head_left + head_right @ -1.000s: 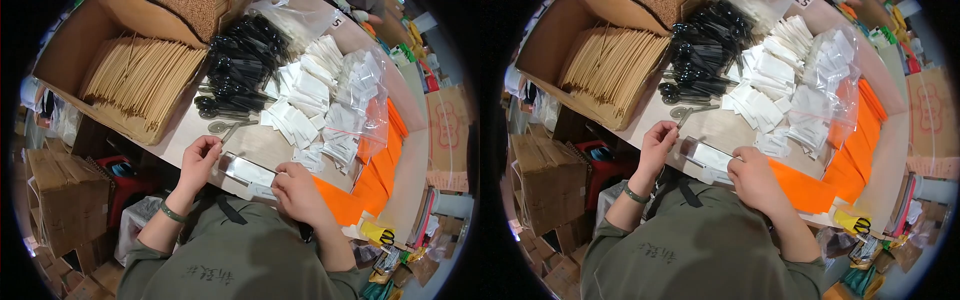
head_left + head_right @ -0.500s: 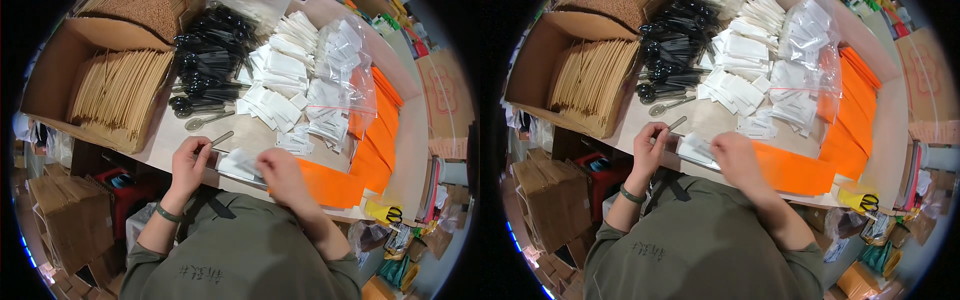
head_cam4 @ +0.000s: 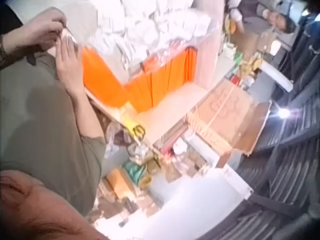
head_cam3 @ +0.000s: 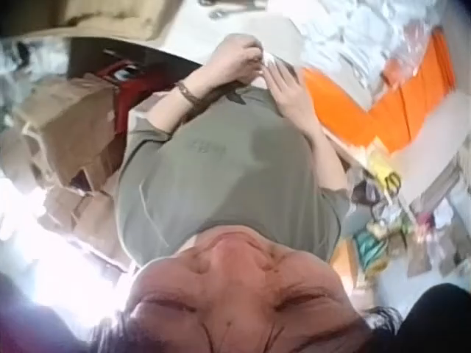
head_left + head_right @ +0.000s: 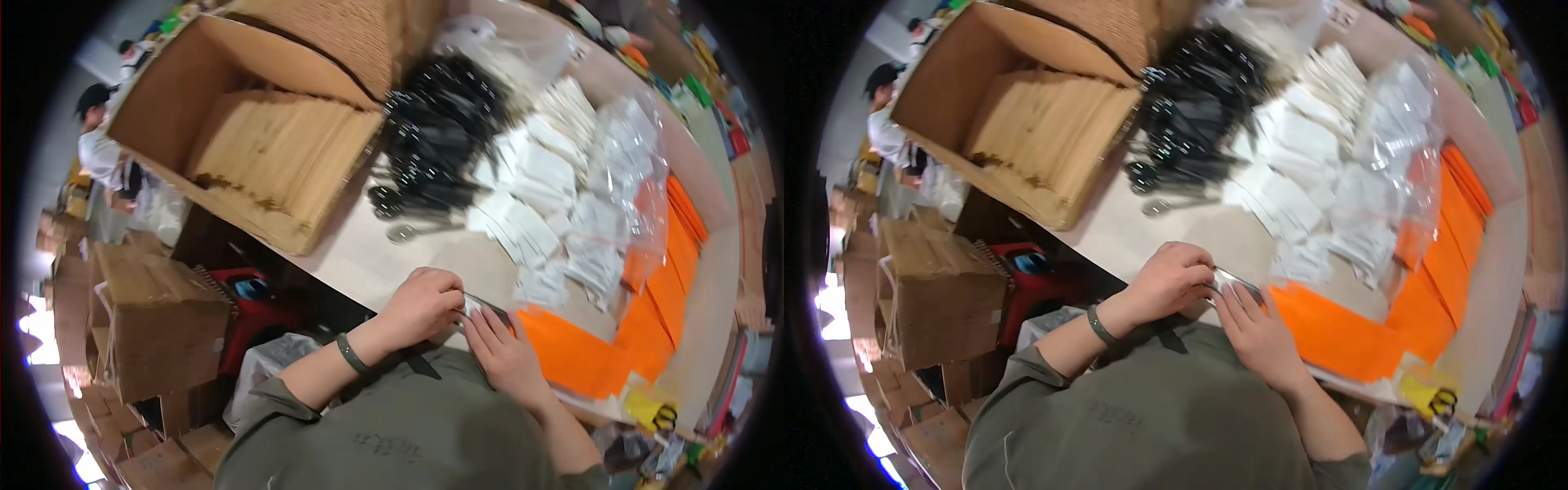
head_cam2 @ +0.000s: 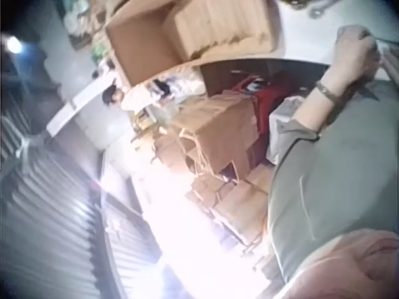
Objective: Packaging wooden sticks into orange paper sleeves using a metal guide tray.
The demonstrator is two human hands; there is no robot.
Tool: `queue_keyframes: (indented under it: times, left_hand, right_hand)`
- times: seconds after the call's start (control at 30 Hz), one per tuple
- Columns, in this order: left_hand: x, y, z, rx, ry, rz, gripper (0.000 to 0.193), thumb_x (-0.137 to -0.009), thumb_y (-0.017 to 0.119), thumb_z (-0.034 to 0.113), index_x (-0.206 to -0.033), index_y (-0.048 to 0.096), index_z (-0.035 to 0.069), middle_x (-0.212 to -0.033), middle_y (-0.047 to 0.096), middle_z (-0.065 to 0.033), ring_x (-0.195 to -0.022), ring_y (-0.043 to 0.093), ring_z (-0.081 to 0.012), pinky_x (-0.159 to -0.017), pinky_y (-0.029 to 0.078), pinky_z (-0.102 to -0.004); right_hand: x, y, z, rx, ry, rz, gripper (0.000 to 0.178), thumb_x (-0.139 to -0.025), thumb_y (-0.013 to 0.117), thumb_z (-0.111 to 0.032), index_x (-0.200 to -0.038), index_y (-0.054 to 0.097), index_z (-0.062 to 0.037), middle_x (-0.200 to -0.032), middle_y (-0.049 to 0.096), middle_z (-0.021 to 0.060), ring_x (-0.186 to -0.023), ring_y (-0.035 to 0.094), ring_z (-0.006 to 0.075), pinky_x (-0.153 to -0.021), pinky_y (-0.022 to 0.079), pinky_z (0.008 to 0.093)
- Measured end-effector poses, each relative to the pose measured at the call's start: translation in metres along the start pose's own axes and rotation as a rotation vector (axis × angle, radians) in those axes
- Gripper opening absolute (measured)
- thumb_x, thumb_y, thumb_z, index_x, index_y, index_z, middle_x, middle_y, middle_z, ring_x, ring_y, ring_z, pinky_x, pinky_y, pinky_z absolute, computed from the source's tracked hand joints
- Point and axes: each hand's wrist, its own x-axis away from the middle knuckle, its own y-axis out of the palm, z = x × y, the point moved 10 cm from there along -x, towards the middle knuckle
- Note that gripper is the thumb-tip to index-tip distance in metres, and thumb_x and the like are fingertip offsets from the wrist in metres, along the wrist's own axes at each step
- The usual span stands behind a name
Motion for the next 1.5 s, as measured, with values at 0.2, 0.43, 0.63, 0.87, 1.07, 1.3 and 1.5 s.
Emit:
queue_keyframes:
  times: [0.2, 0.43, 0.63, 0.87, 1.07, 1.3, 1.5]
  left_hand:
    - [0.034, -0.189, -0.125, -0.474, -0.569, 0.517, 0.026, -0.083, 0.076, 0.016, -0.103, 0.069, 0.001, -0.091, 0.070, -0.0141, -0.085, 0.069, -0.0300, -0.076, 0.055, -0.0366]
    - [0.077, -0.194, -0.232, -0.300, -0.772, 0.237, 0.023, -0.092, 0.067, 0.012, -0.110, 0.067, -0.003, -0.079, 0.071, -0.0112, -0.069, 0.068, -0.0181, -0.062, 0.052, -0.0322]
    - [0.063, -0.214, -0.199, -0.661, -0.651, 0.311, 0.022, -0.099, 0.057, 0.015, -0.113, 0.067, 0.001, -0.098, 0.071, -0.0212, -0.097, 0.068, -0.0378, -0.081, 0.052, -0.0418]
    - [0.068, -0.101, -0.128, 0.699, -0.562, 0.427, 0.019, -0.099, 0.063, 0.010, -0.116, 0.069, 0.003, -0.093, 0.063, 0.0034, -0.078, 0.050, -0.0054, -0.075, 0.043, -0.0188]
    - [0.056, -0.065, -0.106, 0.405, -0.559, -0.164, 0.010, -0.090, 0.073, 0.003, -0.099, 0.070, -0.001, -0.090, 0.067, -0.0007, -0.080, 0.059, -0.0078, -0.074, 0.049, -0.0236]
    - [0.020, -0.015, -0.073, 0.345, -0.452, -0.090, 0.012, -0.087, 0.074, 0.004, -0.095, 0.068, -0.002, -0.090, 0.065, -0.0079, -0.082, 0.066, -0.0144, -0.073, 0.055, -0.0301]
    - [0.000, -0.007, -0.037, 0.007, -0.394, 0.216, 0.034, -0.079, 0.083, 0.020, -0.099, 0.064, 0.001, -0.091, 0.059, -0.0108, -0.072, 0.063, -0.0254, -0.068, 0.054, -0.0357]
  right_hand:
    - [0.016, 0.006, 0.007, -0.051, 0.073, 0.073, 0.039, -0.088, 0.070, -0.021, -0.122, 0.064, -0.0032, -0.128, 0.064, 0.0146, -0.124, 0.058, 0.0296, -0.108, 0.038, 0.0522]
    - [0.010, -0.013, 0.016, -0.258, 0.242, -0.005, 0.039, -0.087, 0.073, -0.021, -0.120, 0.065, -0.0041, -0.139, 0.053, 0.0224, -0.133, 0.048, 0.0388, -0.110, 0.034, 0.0577]
    - [0.026, -0.014, 0.032, -0.373, 0.355, -0.005, 0.037, -0.086, 0.073, -0.020, -0.121, 0.068, -0.0096, -0.144, 0.047, 0.0267, -0.136, 0.043, 0.0435, -0.115, 0.028, 0.0594]
    - [0.037, -0.013, 0.036, -0.352, 0.376, -0.021, 0.037, -0.087, 0.072, -0.018, -0.124, 0.068, -0.0138, -0.146, 0.044, 0.0306, -0.138, 0.040, 0.0459, -0.115, 0.029, 0.0578]
    - [0.037, -0.013, 0.039, -0.321, 0.364, -0.043, 0.040, -0.086, 0.070, -0.011, -0.126, 0.068, -0.0173, -0.147, 0.041, 0.0323, -0.137, 0.040, 0.0489, -0.115, 0.031, 0.0562]
    - [0.026, -0.007, 0.033, -0.331, 0.277, -0.005, 0.043, -0.085, 0.071, -0.011, -0.127, 0.065, -0.0165, -0.144, 0.043, 0.0324, -0.136, 0.041, 0.0480, -0.112, 0.037, 0.0546]
    - [0.026, -0.015, 0.048, -0.319, 0.459, 0.064, 0.042, -0.079, 0.080, -0.020, -0.110, 0.059, 0.0001, -0.140, 0.050, 0.0287, -0.132, 0.046, 0.0454, -0.108, 0.040, 0.0543]
